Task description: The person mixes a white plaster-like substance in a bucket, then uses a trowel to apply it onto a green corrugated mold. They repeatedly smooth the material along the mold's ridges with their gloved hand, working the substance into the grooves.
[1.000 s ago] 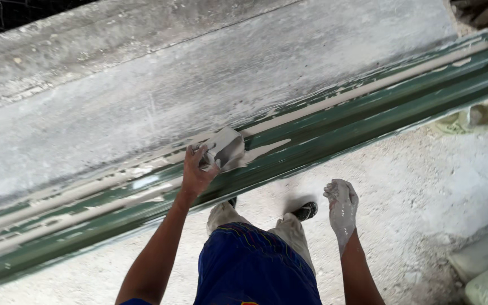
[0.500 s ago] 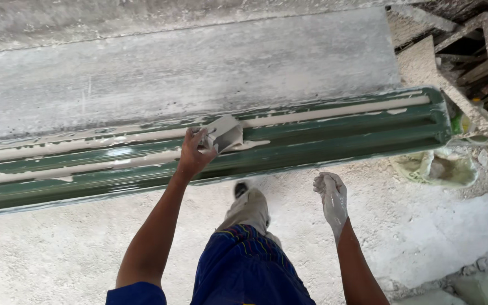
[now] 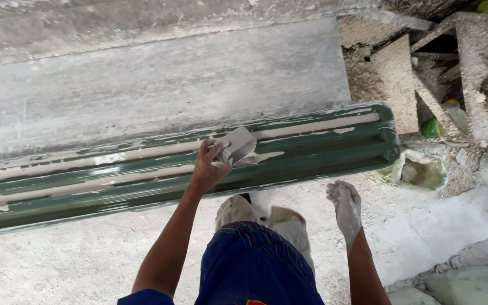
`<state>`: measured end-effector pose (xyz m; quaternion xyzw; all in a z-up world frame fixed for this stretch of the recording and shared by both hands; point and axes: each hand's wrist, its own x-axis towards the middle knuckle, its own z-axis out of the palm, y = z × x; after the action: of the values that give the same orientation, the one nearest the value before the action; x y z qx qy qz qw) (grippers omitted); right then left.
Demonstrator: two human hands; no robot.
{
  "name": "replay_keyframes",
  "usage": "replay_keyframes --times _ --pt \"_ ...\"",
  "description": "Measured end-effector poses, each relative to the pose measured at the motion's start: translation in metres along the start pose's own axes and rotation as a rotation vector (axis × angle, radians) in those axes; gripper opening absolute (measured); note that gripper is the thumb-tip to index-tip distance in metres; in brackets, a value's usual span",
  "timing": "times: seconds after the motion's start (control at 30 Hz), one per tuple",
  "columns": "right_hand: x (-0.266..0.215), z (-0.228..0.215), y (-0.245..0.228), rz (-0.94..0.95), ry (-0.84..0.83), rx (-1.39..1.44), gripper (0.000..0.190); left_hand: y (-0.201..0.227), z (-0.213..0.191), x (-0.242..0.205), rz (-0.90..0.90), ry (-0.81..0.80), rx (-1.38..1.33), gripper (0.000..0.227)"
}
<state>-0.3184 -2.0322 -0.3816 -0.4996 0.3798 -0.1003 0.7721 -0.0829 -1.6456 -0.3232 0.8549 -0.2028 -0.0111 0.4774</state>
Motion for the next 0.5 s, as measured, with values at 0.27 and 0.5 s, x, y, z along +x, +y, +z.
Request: replay_keyframes --times 0.27,0.5 --pt "0.111 -0.066 -0.036 0.058 -0.082 0.009 0.025 0.063 0.104 0.022 0.025 0.040 0.045 0.064" --pt "0.208 -0.141 -0.079 0.019 -0.285 0.007 0.026 0.137 0.202 0.030 -0.128 0.110 0.083 0.061"
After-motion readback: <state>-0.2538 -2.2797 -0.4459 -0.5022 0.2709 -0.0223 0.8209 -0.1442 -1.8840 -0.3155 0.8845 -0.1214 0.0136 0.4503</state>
